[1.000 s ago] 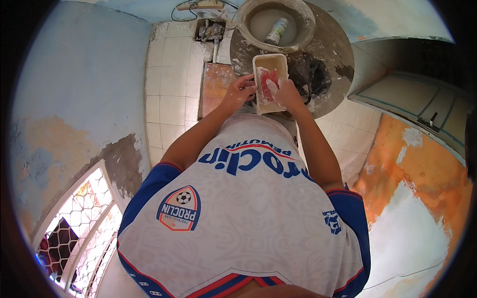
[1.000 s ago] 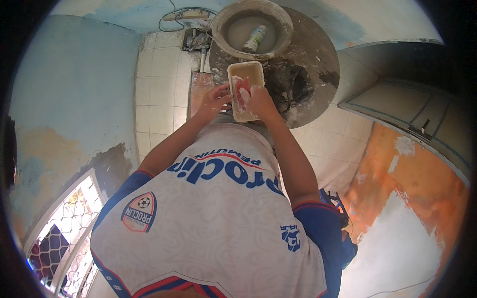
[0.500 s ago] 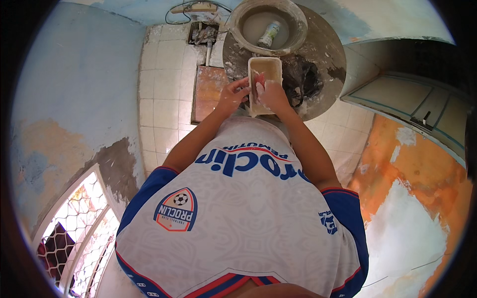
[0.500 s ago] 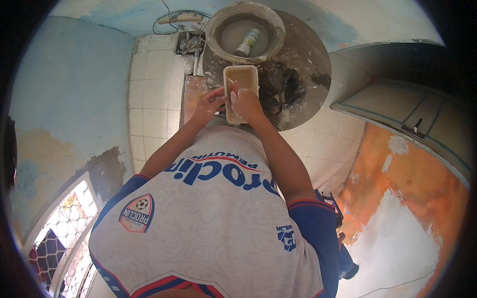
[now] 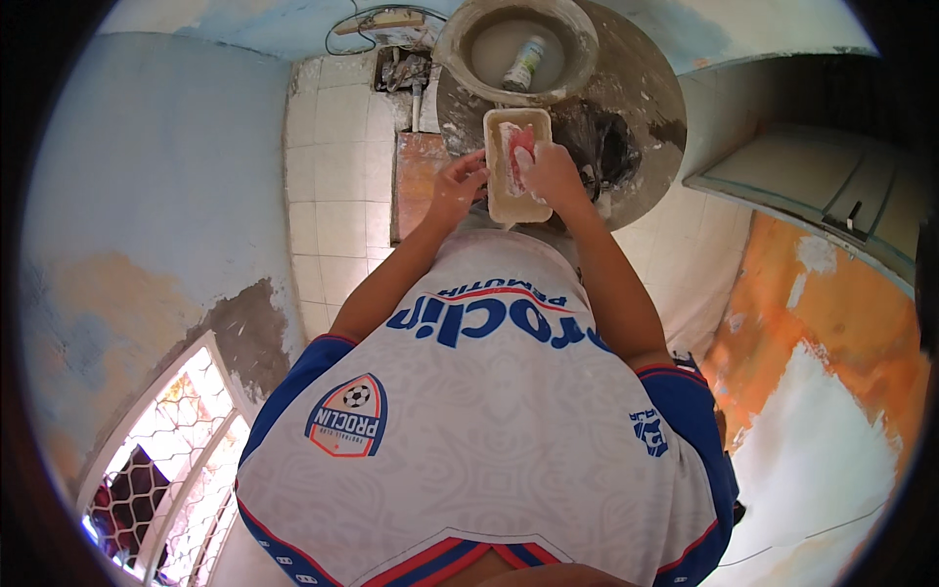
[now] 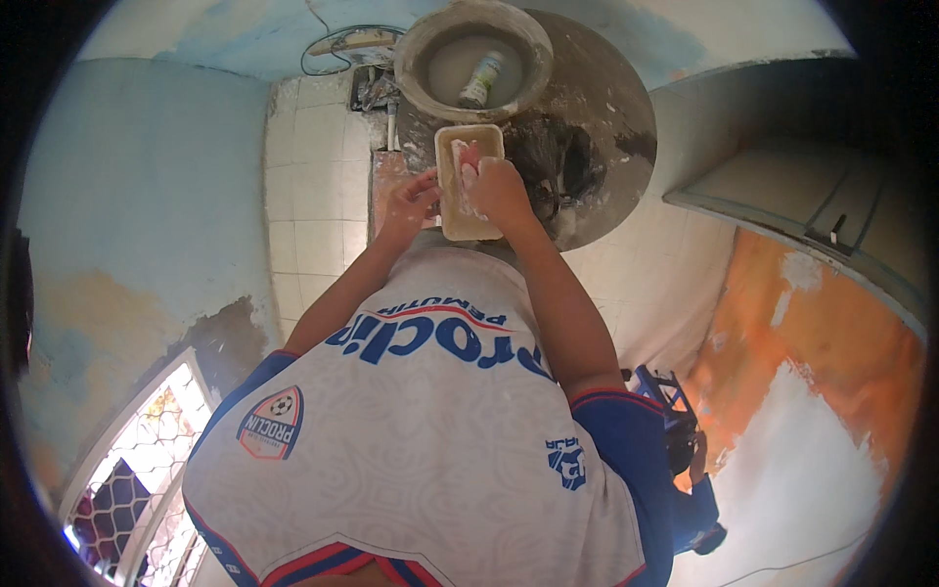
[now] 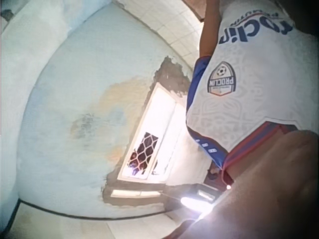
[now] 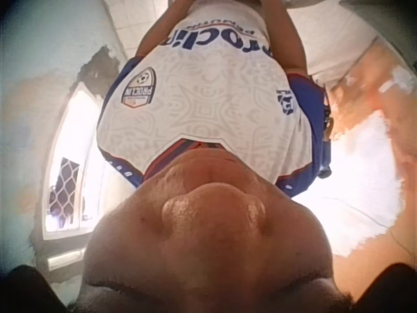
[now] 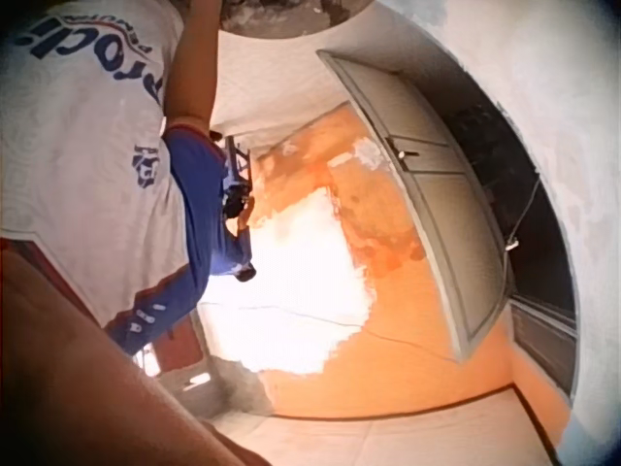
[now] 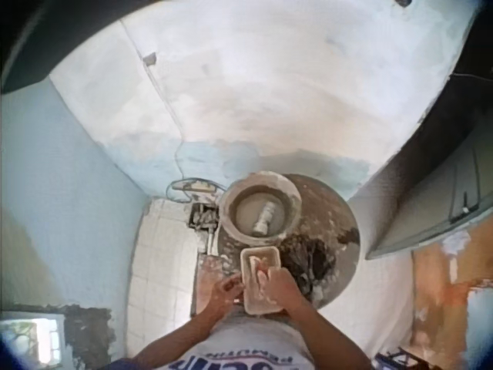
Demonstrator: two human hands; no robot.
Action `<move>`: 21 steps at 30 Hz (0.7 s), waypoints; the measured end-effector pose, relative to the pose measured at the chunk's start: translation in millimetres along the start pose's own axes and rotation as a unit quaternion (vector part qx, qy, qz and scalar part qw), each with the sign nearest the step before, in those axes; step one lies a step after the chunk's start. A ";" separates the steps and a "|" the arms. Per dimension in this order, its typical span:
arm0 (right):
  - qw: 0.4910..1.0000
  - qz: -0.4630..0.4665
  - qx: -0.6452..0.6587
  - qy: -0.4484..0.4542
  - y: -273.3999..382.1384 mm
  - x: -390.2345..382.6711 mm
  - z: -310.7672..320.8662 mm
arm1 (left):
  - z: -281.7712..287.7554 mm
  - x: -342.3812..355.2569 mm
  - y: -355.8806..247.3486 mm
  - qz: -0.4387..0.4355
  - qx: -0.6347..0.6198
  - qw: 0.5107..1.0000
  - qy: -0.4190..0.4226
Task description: The person applies plaster to a wall using a putty knife and a plastic container.
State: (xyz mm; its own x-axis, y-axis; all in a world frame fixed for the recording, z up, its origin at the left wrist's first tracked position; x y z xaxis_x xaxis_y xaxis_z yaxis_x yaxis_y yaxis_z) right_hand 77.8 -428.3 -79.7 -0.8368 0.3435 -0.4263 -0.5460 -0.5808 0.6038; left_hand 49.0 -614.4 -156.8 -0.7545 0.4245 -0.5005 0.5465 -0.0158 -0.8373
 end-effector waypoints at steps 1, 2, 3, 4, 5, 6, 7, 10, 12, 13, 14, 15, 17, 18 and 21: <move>1.000 0.003 0.009 0.016 -3.1 1.6 -10.5 | -0.3 1.3 -2.8 -0.008 0.002 1.000 0.011; 0.999 0.005 0.018 0.032 -5.5 2.3 -21.4 | -1.1 1.7 -4.1 -0.005 0.012 1.000 0.019; 0.999 -0.003 0.028 0.025 -8.7 0.7 -33.5 | -0.9 1.6 -4.4 -0.010 0.019 1.000 0.014; 0.999 0.022 0.032 0.002 -6.7 -0.3 -42.1 | -2.0 3.5 -5.2 -0.016 0.026 0.999 0.011; 0.998 0.046 0.035 -0.023 -8.0 0.0 -45.9 | -3.6 5.4 -5.8 -0.013 0.037 0.999 0.022; 0.998 0.036 0.042 -0.029 -13.1 2.4 -42.3 | -1.7 5.0 -2.9 -0.010 0.061 0.998 0.015; 0.999 0.021 0.039 -0.024 -17.4 6.2 -34.4 | -0.8 2.7 -1.4 -0.008 0.085 0.996 0.006; 0.998 -0.008 0.058 -0.036 -21.2 1.6 -10.6 | -3.2 4.3 -2.2 -0.011 0.060 0.998 -0.002; 0.996 -0.022 0.076 -0.050 -18.2 -5.7 2.0 | -4.8 6.1 -2.9 -0.011 0.056 0.998 0.005; 0.994 -0.027 0.086 -0.057 -14.2 -11.0 5.0 | -4.9 6.4 -3.2 -0.013 0.047 0.999 0.006; 0.993 -0.032 0.095 -0.064 -11.5 -15.0 5.2 | -4.9 7.3 -3.2 -0.010 0.052 0.999 0.011; 0.992 -0.037 0.099 -0.066 -10.4 -18.6 2.6 | -5.5 6.7 -5.0 -0.011 0.052 0.999 0.010; 0.994 -0.052 0.077 -0.059 -9.7 -23.5 -3.1 | -7.4 5.0 -7.3 -0.009 0.056 0.998 0.012; 0.993 -0.055 0.080 -0.060 -11.7 -23.5 -5.7 | -7.8 4.9 -7.5 -0.008 0.053 0.999 0.011; 0.997 -0.024 0.067 -0.031 -16.9 -17.4 -24.4 | -9.0 5.5 -8.6 -0.007 0.068 0.997 0.019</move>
State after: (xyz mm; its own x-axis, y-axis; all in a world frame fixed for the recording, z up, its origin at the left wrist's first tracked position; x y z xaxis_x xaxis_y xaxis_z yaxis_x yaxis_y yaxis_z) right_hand 102.6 -442.5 -98.9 -0.8083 0.4156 -0.4171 -0.5823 -0.4597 0.6705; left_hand 43.4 -603.8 -150.4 -0.7461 0.4601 -0.4813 0.4790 -0.1312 -0.8679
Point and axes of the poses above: each hand's wrist, its own x-axis towards the middle knuckle, its own z-axis out of the back of the hand, y = z × x, the point moved 4 cm from there along x, towards the middle knuckle, and after that the axes turned 3 degrees about -z, right-handed, at the moved point
